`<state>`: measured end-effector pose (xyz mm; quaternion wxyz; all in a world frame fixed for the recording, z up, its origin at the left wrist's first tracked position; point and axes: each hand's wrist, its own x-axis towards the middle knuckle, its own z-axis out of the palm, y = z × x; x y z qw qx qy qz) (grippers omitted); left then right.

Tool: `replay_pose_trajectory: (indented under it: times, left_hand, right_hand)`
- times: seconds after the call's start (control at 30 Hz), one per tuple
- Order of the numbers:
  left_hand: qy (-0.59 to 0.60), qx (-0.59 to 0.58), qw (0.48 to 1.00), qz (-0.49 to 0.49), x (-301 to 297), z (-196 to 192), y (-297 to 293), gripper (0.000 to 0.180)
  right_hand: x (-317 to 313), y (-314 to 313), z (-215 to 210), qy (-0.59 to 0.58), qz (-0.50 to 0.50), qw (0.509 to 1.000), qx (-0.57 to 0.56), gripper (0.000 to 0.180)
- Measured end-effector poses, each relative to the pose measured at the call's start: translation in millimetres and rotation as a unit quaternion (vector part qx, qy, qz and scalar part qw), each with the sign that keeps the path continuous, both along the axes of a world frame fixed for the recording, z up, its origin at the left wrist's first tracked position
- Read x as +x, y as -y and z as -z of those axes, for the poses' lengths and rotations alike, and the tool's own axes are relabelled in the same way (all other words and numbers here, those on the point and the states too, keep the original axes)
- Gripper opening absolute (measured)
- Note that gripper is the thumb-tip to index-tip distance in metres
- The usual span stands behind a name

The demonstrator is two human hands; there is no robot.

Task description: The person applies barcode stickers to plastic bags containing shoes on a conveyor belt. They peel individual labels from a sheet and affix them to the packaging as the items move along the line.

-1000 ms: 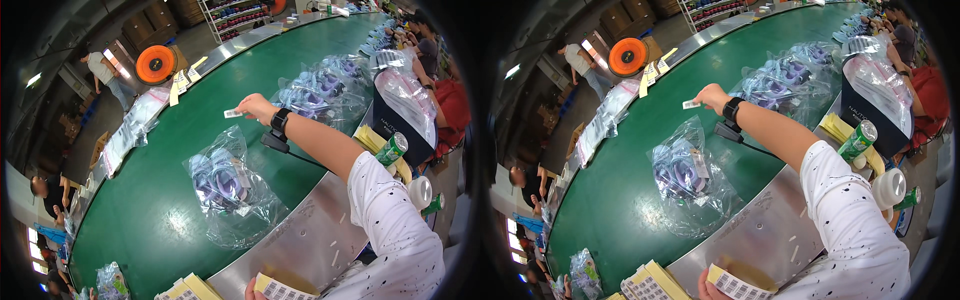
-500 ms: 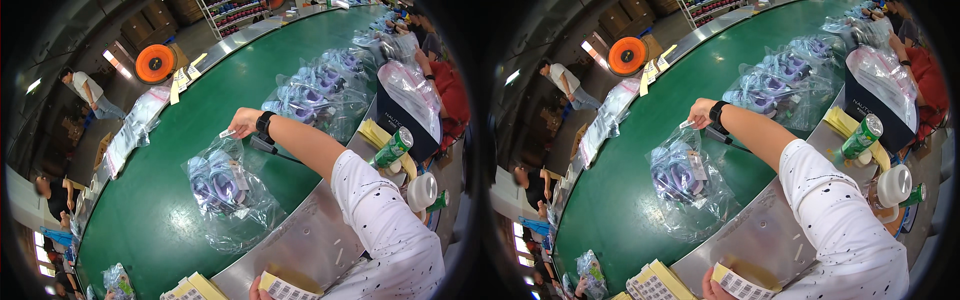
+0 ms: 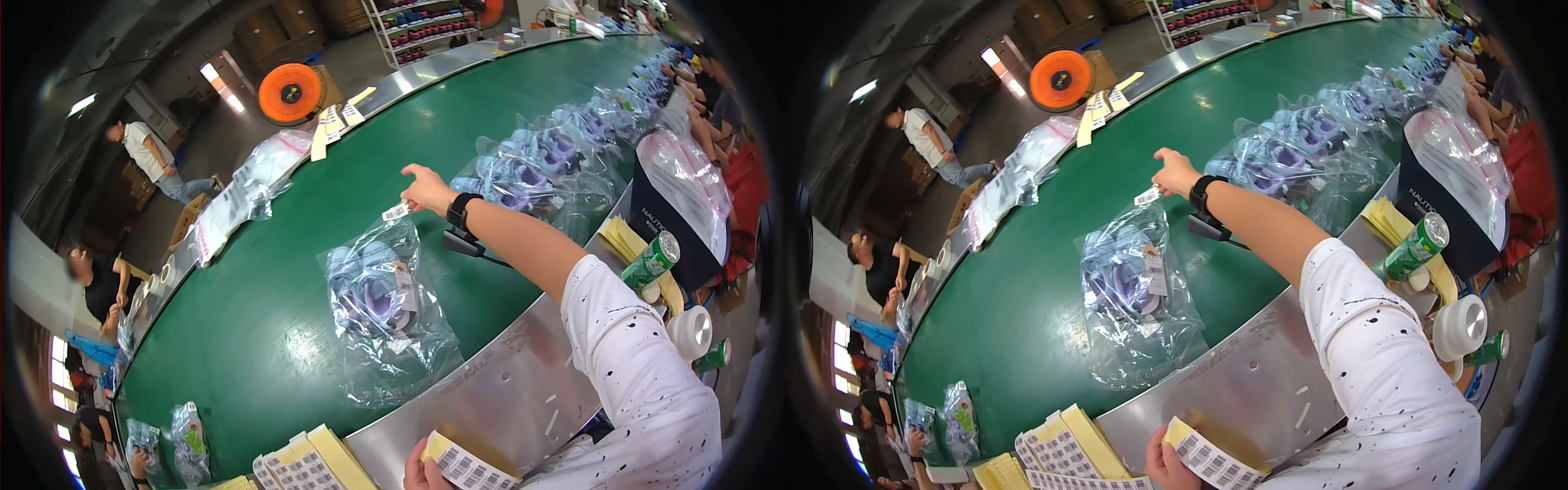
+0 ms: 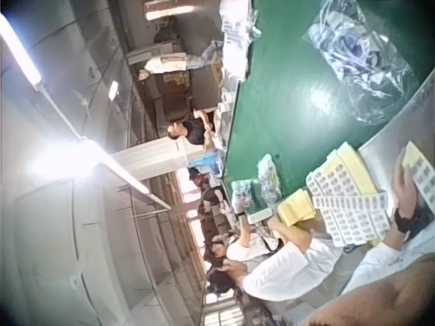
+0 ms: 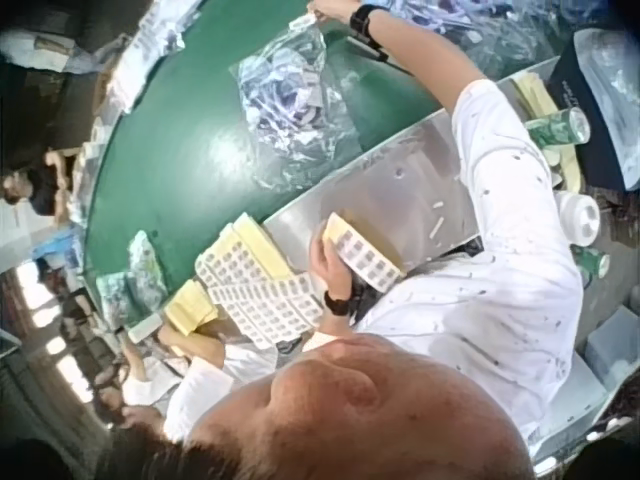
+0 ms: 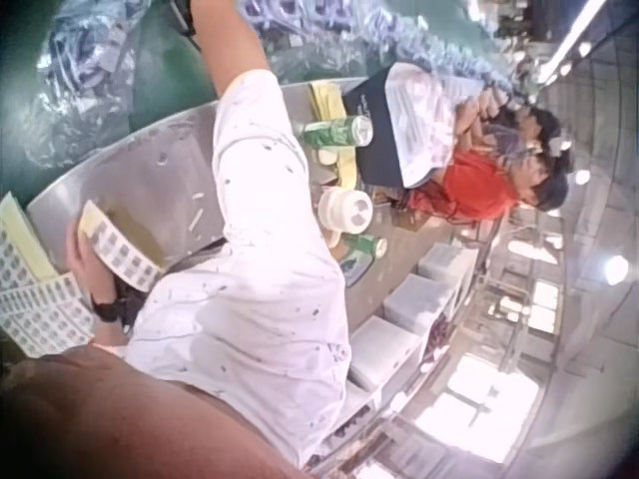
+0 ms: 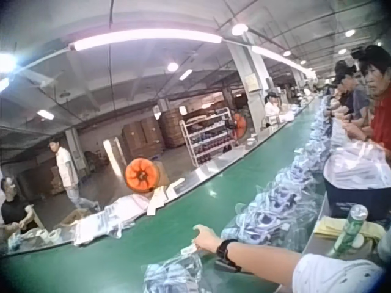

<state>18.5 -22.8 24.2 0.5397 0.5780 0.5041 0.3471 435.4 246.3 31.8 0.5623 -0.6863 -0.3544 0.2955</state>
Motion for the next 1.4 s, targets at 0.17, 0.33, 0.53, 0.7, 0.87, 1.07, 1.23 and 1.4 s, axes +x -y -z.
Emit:
replay_pose_trajectory:
  times: [0.17, 0.33, 0.53, 0.7, 0.87, 1.07, 1.23, 1.4]
  left_hand:
    - [0.126, -0.030, 0.992, -0.004, -18, 14, -1, 0.029]
    - [0.193, -0.065, 0.979, 0.018, -18, 20, -4, 0.030]
    - [0.178, -0.052, 0.983, -0.001, -24, 12, -2, 0.031]
    - [0.188, -0.085, 0.978, 0.017, -15, 20, -7, 0.041]
    - [0.215, -0.092, 0.972, 0.032, -19, 14, -12, 0.059]
    - [0.067, -0.039, 0.997, 0.013, -25, -12, -19, 0.061]
    - [0.082, 0.007, 0.996, -0.032, -34, -16, -18, 0.055]
    - [0.049, 0.030, 0.997, -0.047, -41, -20, -16, 0.044]
  right_hand:
    - [-52, -18, 16, -0.199, -0.104, 0.973, 0.045, 0.078]
    - [-19, -17, 18, -0.084, -0.035, 0.995, 0.034, 0.050]
    - [70, 45, -7, 0.424, 0.068, 0.900, 0.074, 0.025]
    - [138, 159, 15, 0.406, -0.027, 0.905, -0.122, 0.040]
    - [98, 176, 42, 0.287, 0.006, 0.957, -0.051, 0.054]
    - [-88, 130, 8, 0.170, -0.094, 0.981, -0.001, 0.059]
    - [-140, 116, 14, 0.284, -0.104, 0.951, 0.062, 0.063]
    - [-232, 211, -46, 0.084, -0.339, 0.933, 0.088, 0.037]
